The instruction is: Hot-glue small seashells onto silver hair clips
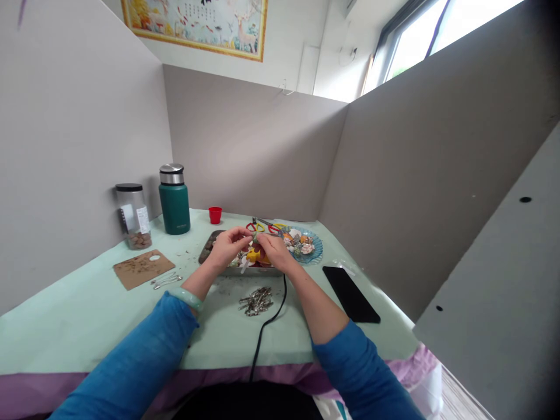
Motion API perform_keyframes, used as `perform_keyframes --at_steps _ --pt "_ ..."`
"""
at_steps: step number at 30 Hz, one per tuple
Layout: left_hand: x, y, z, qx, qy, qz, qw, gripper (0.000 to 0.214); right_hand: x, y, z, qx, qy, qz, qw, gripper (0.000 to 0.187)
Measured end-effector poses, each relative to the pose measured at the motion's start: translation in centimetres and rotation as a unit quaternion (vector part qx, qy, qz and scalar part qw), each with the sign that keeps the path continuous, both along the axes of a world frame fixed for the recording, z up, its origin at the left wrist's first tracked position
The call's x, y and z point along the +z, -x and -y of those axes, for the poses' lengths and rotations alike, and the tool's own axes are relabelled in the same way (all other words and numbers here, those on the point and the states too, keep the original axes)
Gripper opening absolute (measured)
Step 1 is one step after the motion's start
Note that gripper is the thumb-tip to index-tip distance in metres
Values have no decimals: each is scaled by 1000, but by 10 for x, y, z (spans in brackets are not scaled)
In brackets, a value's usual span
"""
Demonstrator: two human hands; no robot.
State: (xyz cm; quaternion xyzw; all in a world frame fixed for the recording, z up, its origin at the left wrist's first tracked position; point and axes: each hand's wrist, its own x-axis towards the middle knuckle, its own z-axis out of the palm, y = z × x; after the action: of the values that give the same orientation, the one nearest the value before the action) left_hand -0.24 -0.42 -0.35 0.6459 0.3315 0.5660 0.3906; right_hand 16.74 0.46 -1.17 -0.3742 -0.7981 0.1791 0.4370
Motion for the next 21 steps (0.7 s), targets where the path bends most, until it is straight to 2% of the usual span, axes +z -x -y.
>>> perform_keyframes --at_steps 6,13,21 --pt "1 0 1 -11 -3 -11 1000 30 -2 0 -2 -10 -14 14 1000 48" --pt "-4 2 -5 32 -62 -80 994 21 -2 0 -2 1 18 -2 1000 50" --pt "-5 1 -5 39 -67 -75 994 22 0 0 0 -5 8 4 1000 49"
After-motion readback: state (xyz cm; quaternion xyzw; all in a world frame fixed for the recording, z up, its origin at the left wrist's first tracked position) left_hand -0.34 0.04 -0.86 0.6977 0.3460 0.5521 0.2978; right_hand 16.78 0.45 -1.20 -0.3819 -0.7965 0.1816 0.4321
